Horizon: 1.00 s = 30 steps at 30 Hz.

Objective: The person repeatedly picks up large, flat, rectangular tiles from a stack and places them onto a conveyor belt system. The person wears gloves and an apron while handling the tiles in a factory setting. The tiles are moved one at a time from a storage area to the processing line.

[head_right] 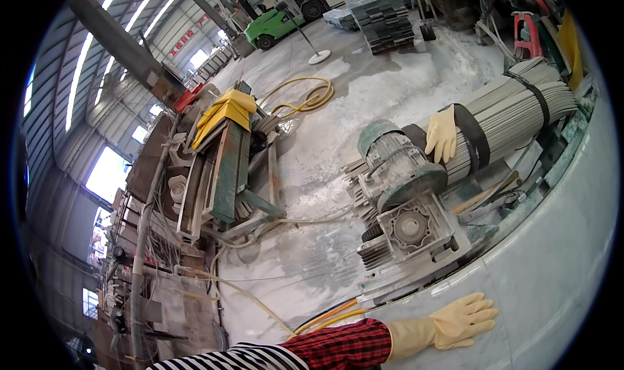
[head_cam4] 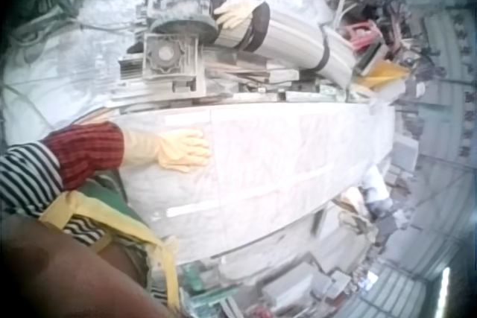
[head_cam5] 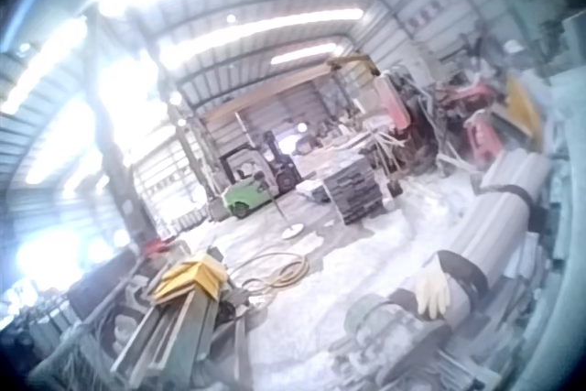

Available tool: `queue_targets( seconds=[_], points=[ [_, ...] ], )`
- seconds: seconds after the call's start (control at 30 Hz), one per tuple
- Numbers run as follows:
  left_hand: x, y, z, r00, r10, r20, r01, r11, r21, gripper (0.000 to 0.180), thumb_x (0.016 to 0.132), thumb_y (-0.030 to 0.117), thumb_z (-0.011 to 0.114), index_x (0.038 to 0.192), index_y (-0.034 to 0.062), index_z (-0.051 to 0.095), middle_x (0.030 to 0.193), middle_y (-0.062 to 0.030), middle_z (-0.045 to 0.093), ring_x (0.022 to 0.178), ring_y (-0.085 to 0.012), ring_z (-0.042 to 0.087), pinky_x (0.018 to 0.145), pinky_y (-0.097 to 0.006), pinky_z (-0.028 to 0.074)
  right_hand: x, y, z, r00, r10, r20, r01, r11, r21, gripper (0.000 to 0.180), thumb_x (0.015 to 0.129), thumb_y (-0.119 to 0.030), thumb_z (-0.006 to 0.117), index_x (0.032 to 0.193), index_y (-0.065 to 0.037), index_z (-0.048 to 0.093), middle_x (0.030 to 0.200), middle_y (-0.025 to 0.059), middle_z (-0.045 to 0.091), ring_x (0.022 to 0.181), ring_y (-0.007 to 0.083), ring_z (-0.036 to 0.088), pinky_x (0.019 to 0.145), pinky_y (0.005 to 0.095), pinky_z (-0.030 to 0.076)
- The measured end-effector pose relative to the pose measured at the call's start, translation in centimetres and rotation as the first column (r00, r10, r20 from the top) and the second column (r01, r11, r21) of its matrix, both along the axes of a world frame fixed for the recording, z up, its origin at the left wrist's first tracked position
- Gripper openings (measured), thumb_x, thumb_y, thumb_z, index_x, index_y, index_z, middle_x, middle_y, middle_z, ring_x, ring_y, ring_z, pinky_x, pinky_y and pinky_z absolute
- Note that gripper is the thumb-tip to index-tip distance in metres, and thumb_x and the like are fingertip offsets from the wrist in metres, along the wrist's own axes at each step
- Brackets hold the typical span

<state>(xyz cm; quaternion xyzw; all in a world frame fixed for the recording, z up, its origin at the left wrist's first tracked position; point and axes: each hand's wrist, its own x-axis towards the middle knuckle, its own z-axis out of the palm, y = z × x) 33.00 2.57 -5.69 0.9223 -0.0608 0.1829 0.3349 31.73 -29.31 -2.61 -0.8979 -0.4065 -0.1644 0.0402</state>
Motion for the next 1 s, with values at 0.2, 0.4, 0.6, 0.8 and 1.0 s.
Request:
queue_targets(
  seconds=[0.2,0.4,0.6,0.8,1.0],
  points=[
    [-0.1,-0.2,-0.3,0.998,0.033,0.050,-0.034,0.999,0.027,0.063,0.084,0.030,0.069,0.137,0.0016,0.052,0.150,-0.0208,0.044,0.143,-0.0399,0.037,0.121,-0.058,0.024,-0.2,0.2,-0.1,1.000,0.003,0.001,-0.003,1.000,-0.001,0.044,0.098,-0.019,0.054,0.136,0.001,0.058,0.135,0.0239,0.060,0.124,0.0402,0.058,0.108,0.0499,0.045],
    [-0.2,-0.3,-0.5,0.999,0.037,0.033,-0.038,0.999,0.033,0.061,0.085,0.029,0.068,0.137,0.0021,0.052,0.150,-0.0199,0.044,0.143,-0.0396,0.036,0.121,-0.057,0.024,-0.6,0.4,-0.3,1.000,-0.005,-0.009,0.005,1.000,-0.005,0.044,0.097,-0.018,0.054,0.136,0.001,0.057,0.135,0.0242,0.060,0.125,0.0404,0.057,0.108,0.0501,0.045],
    [-0.4,-0.3,-0.2,0.999,0.029,0.016,-0.030,0.999,0.029,0.061,0.085,0.029,0.068,0.138,0.0024,0.051,0.151,-0.0197,0.043,0.144,-0.0393,0.035,0.122,-0.057,0.022,-0.9,0.7,-0.4,1.000,0.002,-0.020,-0.002,1.000,-0.001,0.045,0.097,-0.018,0.054,0.137,0.001,0.057,0.136,0.0244,0.059,0.125,0.0406,0.057,0.108,0.0502,0.044],
    [-0.8,-0.1,0.2,1.000,0.021,-0.015,-0.020,1.000,0.022,0.064,0.084,0.030,0.069,0.139,0.0022,0.051,0.151,-0.0200,0.042,0.144,-0.0399,0.034,0.122,-0.057,0.022,-0.9,0.8,-0.4,0.999,0.029,-0.027,-0.029,1.000,-0.006,0.045,0.096,-0.017,0.054,0.137,0.001,0.056,0.136,0.0246,0.059,0.126,0.0408,0.057,0.108,0.0503,0.044],
    [-1.1,-0.2,0.2,1.000,0.011,0.004,-0.011,1.000,0.017,0.067,0.082,0.031,0.071,0.138,0.0017,0.051,0.150,-0.0209,0.043,0.143,-0.0411,0.035,0.121,-0.058,0.022,-1.4,0.6,-0.8,0.999,0.039,-0.032,-0.038,0.999,0.012,0.046,0.096,-0.017,0.054,0.137,0.002,0.056,0.136,0.0248,0.058,0.126,0.0410,0.056,0.109,0.0504,0.044]
  ],
)
